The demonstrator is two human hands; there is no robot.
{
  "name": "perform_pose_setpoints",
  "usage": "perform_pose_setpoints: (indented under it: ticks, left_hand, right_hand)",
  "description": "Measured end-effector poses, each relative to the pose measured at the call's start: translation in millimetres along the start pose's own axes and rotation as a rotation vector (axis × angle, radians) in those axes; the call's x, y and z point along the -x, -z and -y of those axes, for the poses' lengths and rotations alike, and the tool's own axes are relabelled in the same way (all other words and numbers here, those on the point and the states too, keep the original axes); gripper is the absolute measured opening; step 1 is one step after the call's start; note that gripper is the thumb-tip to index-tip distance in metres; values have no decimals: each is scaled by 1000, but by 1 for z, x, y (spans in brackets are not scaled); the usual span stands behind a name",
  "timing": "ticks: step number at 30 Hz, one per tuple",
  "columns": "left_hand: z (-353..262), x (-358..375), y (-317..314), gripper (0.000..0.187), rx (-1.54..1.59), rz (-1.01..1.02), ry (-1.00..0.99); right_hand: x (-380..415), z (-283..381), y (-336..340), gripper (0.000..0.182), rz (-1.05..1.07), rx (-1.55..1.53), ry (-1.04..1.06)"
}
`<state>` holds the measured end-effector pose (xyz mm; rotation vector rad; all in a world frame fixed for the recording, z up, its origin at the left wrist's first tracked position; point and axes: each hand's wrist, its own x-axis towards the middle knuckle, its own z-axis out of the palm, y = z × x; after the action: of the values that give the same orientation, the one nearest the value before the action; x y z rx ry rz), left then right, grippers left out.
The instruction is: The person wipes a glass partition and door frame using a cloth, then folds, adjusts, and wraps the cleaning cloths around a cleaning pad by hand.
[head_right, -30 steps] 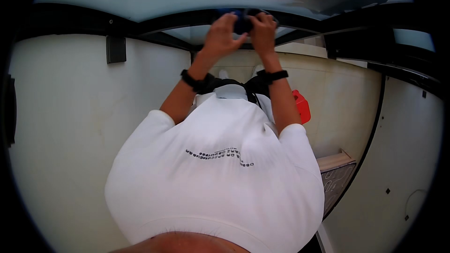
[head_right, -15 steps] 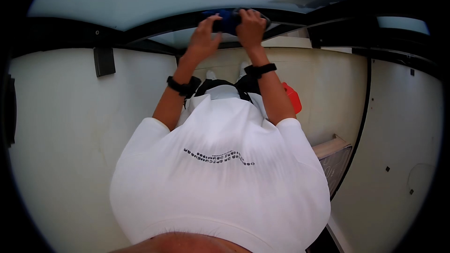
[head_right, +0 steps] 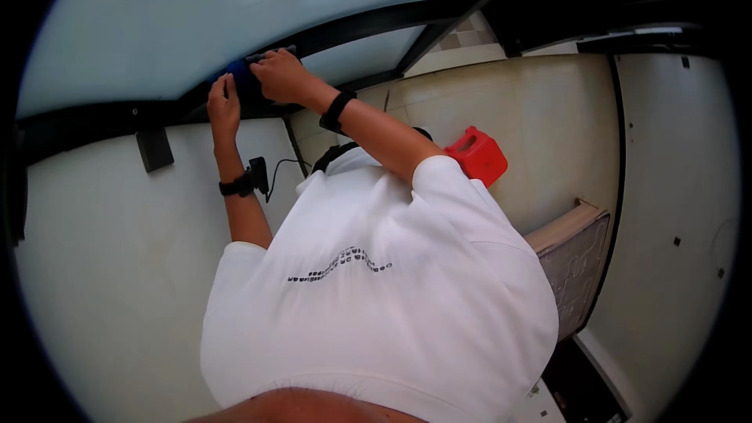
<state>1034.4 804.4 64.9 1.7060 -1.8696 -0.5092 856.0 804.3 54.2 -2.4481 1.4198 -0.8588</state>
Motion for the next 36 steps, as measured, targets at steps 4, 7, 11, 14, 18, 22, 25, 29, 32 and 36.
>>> perform_pose_setpoints:
  ticks: [4,7,11,14,18,22,25,29,32,36]
  left_hand:
    - [-61,-3,-53,39,69,107,-189]
    - [-117,2,-108,33,164,158,-379]
    - [-201,17,-181,31,194,194,-662]
    - [-247,37,-247,23,387,689,-339]
    - [-295,73,-336,23,654,1102,374]
    - [-356,104,-374,39,923,1383,65]
    - [-410,110,-386,55,920,1542,-17]
    - [-472,96,-396,57,955,1764,-72]
    - [-519,78,-421,73,932,1791,-250]
    - [-587,9,-491,57,541,1299,-1032]
  right_hand:
    - [58,-49,52,16,-70,69,-146]
    - [122,-98,93,17,55,-93,-399]
    - [216,-150,136,19,-58,-151,-465]
    - [283,-190,154,22,-134,-248,-466]
    - [358,-197,232,39,-55,-448,-802]
    - [432,-226,259,57,-265,-454,-928]
    - [465,-238,281,56,-498,-517,-949]
    - [473,-262,309,60,-693,-612,-1001]
    - [468,-296,339,50,-768,-586,-906]
    - [463,-337,393,36,-656,-254,-1157]
